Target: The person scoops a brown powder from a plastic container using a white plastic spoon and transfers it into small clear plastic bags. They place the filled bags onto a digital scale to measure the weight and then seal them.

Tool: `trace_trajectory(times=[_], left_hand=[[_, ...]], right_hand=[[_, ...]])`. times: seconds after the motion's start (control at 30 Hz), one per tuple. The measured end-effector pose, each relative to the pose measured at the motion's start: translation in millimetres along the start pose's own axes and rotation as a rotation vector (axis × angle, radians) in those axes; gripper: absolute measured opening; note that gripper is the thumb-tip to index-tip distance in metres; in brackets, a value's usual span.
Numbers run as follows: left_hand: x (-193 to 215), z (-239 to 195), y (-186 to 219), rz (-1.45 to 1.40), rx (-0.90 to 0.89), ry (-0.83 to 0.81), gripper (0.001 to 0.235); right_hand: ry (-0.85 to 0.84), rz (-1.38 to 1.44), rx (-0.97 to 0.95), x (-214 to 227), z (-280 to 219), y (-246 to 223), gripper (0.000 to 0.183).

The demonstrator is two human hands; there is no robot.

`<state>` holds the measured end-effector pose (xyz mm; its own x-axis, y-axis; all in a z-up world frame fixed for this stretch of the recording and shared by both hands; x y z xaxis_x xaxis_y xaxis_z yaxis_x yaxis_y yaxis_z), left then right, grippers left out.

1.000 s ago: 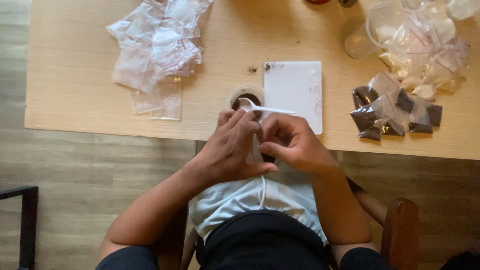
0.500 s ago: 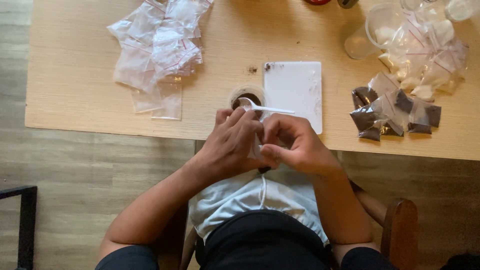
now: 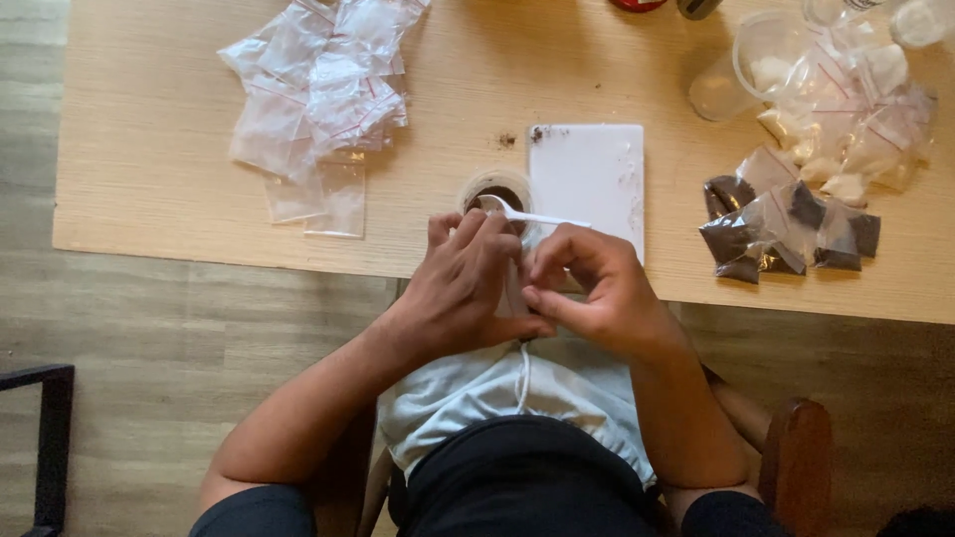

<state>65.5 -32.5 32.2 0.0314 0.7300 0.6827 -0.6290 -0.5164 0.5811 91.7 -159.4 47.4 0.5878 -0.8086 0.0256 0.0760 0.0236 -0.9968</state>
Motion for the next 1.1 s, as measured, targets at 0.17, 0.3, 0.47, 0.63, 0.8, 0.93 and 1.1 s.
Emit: trace_trajectory(times=[0.17,0.3,0.47,0.63,0.8,0.93,1.1], left_hand=[[0.5,-0.4,-0.4,0.018,-0.04,0.041,0.063],[-8.0,-4.9,-8.5,0.038,-0.098,0.088,0.054],[0.2,-3.5,-5.2,0.067,-0.157,0.19,0.046],[9.2,-3.0,-3.8,0.089,-0.19,0.291,0.037],[16.1,-0.5,-3.7,0.066,-0.169,0.312,0.034],[17.5,0.9,-4.5,0.041,-0.102,0.289,0.036],[13.2,2.7,-5.9,0.076,-0.08,0.262,0.03]], right_hand=[[0.083,-0.127,0.004,-0.8,-2.4,-8.1,0.02],[0.15,-0.279,0.024,-3.5,-5.8,-11.8,0.023],[0.241,-0.394,0.053,-10.0,-7.1,-25.8,0.021],[0.353,-0.526,0.082,-12.7,-5.1,-42.2,0.021],[0.376,-0.532,0.123,-16.1,-2.9,-55.0,0.019],[0.343,-0.561,0.082,-14.6,-1.5,-55.1,0.017],[0.293,-0.575,0.045,-14.9,-2.8,-48.6,0.02]])
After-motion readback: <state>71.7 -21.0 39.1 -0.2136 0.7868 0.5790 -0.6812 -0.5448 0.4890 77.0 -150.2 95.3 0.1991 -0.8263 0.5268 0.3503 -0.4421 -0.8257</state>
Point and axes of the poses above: each hand's wrist, its own z-axis towards the middle knuckle, its own x-axis out of the back of the hand, y = z × x, the point moved 8 cm from there along z, towards the middle knuckle, and after that the axes turned 2 degrees about -x, right-handed, at the moved point
